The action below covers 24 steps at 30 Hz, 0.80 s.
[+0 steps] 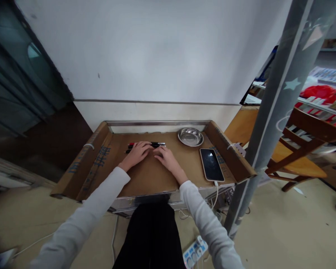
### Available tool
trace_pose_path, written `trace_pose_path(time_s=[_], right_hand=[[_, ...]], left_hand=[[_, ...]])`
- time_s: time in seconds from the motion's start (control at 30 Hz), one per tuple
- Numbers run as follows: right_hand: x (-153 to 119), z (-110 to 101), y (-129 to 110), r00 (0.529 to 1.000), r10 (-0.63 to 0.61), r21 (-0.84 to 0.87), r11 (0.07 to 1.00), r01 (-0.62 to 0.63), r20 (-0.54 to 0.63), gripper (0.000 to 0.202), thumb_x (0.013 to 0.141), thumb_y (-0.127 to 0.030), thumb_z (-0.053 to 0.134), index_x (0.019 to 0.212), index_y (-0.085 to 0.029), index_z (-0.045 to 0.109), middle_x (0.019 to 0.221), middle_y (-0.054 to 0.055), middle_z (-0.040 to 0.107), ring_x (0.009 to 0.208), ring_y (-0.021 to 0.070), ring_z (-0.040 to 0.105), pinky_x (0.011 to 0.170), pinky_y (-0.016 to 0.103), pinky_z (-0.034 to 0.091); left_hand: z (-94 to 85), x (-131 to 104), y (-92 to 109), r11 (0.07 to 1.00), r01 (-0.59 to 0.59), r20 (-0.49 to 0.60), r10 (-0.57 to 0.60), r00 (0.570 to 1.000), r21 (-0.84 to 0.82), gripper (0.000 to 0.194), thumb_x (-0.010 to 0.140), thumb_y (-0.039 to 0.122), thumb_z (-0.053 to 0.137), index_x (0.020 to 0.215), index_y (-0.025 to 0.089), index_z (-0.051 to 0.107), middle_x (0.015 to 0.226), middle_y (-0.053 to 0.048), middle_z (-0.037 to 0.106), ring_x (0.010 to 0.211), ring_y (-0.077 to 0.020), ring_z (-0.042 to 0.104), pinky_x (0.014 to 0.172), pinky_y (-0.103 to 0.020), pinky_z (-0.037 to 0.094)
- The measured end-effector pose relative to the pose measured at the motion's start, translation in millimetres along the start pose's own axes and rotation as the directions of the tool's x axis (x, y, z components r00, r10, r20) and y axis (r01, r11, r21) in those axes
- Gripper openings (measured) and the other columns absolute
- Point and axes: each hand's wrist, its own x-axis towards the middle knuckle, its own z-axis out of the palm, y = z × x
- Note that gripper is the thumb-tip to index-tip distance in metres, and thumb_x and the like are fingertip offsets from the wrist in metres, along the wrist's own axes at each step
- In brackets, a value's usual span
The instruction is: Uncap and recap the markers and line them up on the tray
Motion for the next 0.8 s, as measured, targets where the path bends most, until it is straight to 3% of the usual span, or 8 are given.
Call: trace_pose_path(time_s=[0.1, 0.27, 0.5, 0.67, 0.8], right_hand=[[-7, -7, 5, 0.994, 0.107, -0.244, 0.964, -0.105, -0.004, 0.024, 0.08, -0.034, 0.06, 0.101, -0.022, 0.062, 0.103, 0.008, 0.058, 0.1, 0.0214, 0.05, 0.085, 0.035, 0.036], [-5, -9, 12, 0.983, 0.184, -0.374, 0.912, -0.167, 0.011, 0.016, 0.085, -0.033, 0.054, 0.094, -0.024, 0.064, 0.093, 0.005, 0.058, 0.093, 0.0202, 0.05, 0.078, 0.032, 0.033], [12, -6, 13, 0.977, 0.184, -0.572, 0.792, -0.213, -0.109, 0.017, 0.087, -0.027, 0.048, 0.096, -0.019, 0.06, 0.095, 0.01, 0.058, 0.091, 0.0233, 0.049, 0.077, 0.034, 0.031], [13, -2, 8, 0.978, 0.16, -0.594, 0.777, -0.208, -0.133, 0.018, 0.087, -0.025, 0.046, 0.101, -0.017, 0.055, 0.095, 0.011, 0.059, 0.089, 0.0236, 0.05, 0.076, 0.034, 0.03], [3, -4, 5, 0.974, 0.187, -0.538, 0.811, -0.227, -0.129, 0.018, 0.089, -0.026, 0.043, 0.098, -0.018, 0.056, 0.094, 0.01, 0.059, 0.09, 0.0226, 0.051, 0.077, 0.033, 0.03]], left_hand=[[0.6, -4, 8, 1.0, -0.003, 0.011, 0.003, 1.0, -0.01, 0.023, 0.087, 0.022, 0.043, 0.106, 0.023, 0.056, 0.11, -0.005, 0.055, 0.107, -0.0202, 0.046, 0.094, -0.037, 0.031], [11.7, 2, 13, 1.0, -0.03, 0.047, 0.03, 0.998, 0.002, 0.016, 0.087, 0.031, 0.047, 0.093, 0.022, 0.059, 0.095, -0.004, 0.056, 0.097, -0.0205, 0.047, 0.092, -0.038, 0.032], [18.9, 20, 6, 0.985, 0.138, -0.051, -0.133, 0.99, 0.101, 0.016, 0.086, 0.03, 0.049, 0.091, 0.019, 0.058, 0.096, -0.008, 0.051, 0.093, -0.0231, 0.046, 0.083, -0.037, 0.035], [17.8, 22, 11, 0.968, 0.221, -0.107, -0.209, 0.972, 0.121, 0.017, 0.085, 0.029, 0.048, 0.096, 0.018, 0.054, 0.1, -0.011, 0.05, 0.093, -0.0261, 0.045, 0.079, -0.038, 0.035], [6.8, 4, 8, 0.956, 0.281, -0.138, -0.268, 0.953, 0.088, 0.018, 0.086, 0.03, 0.045, 0.097, 0.019, 0.054, 0.1, -0.011, 0.051, 0.095, -0.0276, 0.045, 0.082, -0.041, 0.033]])
